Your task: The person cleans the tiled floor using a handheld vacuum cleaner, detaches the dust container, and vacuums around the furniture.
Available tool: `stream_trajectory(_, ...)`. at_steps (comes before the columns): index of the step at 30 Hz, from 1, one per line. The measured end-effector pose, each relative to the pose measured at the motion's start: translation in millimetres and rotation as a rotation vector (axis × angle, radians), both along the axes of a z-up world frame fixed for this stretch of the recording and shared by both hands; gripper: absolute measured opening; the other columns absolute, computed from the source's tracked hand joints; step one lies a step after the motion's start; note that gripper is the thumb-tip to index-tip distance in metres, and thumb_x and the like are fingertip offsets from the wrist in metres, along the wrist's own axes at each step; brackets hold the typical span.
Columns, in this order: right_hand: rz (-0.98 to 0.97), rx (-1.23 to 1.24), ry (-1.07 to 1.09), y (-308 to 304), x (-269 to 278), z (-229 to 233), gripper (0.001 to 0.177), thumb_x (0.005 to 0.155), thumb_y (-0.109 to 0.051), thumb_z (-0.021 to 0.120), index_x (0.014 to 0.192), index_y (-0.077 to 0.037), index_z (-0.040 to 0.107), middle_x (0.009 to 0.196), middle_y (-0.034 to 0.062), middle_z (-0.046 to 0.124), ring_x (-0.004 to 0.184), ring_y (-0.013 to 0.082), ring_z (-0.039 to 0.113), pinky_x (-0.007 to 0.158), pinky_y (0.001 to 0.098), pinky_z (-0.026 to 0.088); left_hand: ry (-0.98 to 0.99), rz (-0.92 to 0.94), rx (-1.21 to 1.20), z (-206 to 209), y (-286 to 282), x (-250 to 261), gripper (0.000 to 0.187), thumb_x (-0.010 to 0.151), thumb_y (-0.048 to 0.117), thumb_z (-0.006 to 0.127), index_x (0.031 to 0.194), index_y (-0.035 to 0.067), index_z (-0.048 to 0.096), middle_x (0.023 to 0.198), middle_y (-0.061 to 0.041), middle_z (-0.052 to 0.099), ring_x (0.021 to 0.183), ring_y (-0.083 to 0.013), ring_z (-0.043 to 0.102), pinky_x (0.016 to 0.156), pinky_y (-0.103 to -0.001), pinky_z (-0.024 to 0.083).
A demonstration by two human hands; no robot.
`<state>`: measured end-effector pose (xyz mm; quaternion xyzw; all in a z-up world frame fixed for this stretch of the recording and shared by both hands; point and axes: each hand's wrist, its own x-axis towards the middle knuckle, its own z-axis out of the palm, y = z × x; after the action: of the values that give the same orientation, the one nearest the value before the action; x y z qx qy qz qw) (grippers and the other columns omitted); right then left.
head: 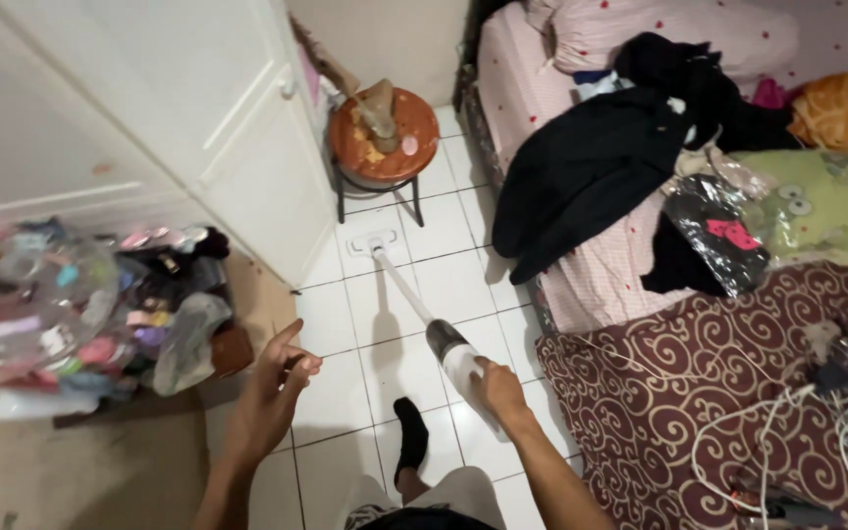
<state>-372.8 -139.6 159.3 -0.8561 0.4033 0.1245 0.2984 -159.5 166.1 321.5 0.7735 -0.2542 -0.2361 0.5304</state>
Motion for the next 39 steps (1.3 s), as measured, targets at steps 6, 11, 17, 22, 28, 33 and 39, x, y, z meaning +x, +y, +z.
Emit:
stream_trajectory(6,0.146,0.011,0.133,27.7,-8.4,80.9,0.043,0.091,-0.027,0.065,0.132,-0.011,0.067,0.116,0.0236,0.071,0.11,0.0377,0.07,0.102,0.0426,0.053,0.142,0.258,0.035,-6.7,80.8,-26.2,0.06,0.097,0.024,0.059,0.153,0.008,0.044,0.1,-0.013,0.073,0.093,-0.0185,0.068,0.083,-0.033,0.058)
stream_trajectory(11,0.252,-0.057,0.123,57.0,9.2,116.1,0.043,0.089,-0.028,0.066,0.128,-0.011,0.07,0.115,0.0211,0.073,0.111,0.0357,0.07,0.102,0.0425,0.053,0.16,0.345,-0.005,-11.5,120.3,-42.9,0.058,0.099,0.021,0.055,0.153,0.005,0.041,0.103,-0.01,0.072,0.095,-0.0165,0.069,0.083,-0.033,0.057)
stream_trajectory(17,0.216,-0.044,0.057,105.5,33.0,35.5,0.043,0.093,-0.025,0.061,0.133,-0.008,0.066,0.112,0.0272,0.072,0.106,0.0412,0.07,0.1,0.0449,0.053,0.148,0.296,-0.044,-3.6,132.1,-64.0,0.06,0.1,0.019,0.054,0.156,0.003,0.037,0.103,-0.011,0.07,0.097,-0.0177,0.066,0.085,-0.033,0.054)
stream_trajectory(22,0.248,-0.039,0.032,109.9,0.2,36.6,0.043,0.091,-0.025,0.063,0.131,-0.008,0.067,0.114,0.0251,0.072,0.109,0.039,0.069,0.1,0.0436,0.053,0.197,0.318,-0.037,0.2,147.4,-74.5,0.059,0.1,0.017,0.052,0.155,0.002,0.036,0.104,-0.012,0.068,0.099,-0.019,0.068,0.085,-0.034,0.054)
stream_trajectory(28,0.285,-0.042,0.246,123.3,-16.9,115.1,0.042,0.091,-0.031,0.065,0.13,-0.014,0.07,0.12,0.019,0.072,0.115,0.0341,0.068,0.104,0.0411,0.052,0.242,0.318,-0.039,-7.3,164.8,-87.3,0.06,0.101,0.02,0.052,0.156,0.002,0.037,0.103,-0.012,0.069,0.099,-0.0201,0.068,0.085,-0.035,0.055)
stream_trajectory(33,0.222,-0.052,0.064,156.8,10.6,69.2,0.043,0.092,-0.028,0.064,0.131,-0.011,0.067,0.117,0.0226,0.071,0.111,0.0381,0.068,0.1,0.0454,0.052,0.23,0.303,-0.089,-13.1,168.9,-97.4,0.06,0.101,0.02,0.054,0.155,0.001,0.039,0.104,-0.012,0.068,0.099,-0.0198,0.067,0.085,-0.035,0.055)
stream_trajectory(39,0.255,-0.075,0.029,159.2,-6.5,5.4,0.043,0.094,-0.026,0.062,0.134,-0.009,0.064,0.113,0.025,0.072,0.108,0.0394,0.069,0.1,0.046,0.052,0.274,0.283,-0.098,-14.3,174.0,-100.8,0.061,0.101,0.022,0.054,0.156,0.003,0.037,0.104,-0.012,0.068,0.1,-0.0191,0.066,0.086,-0.035,0.054)
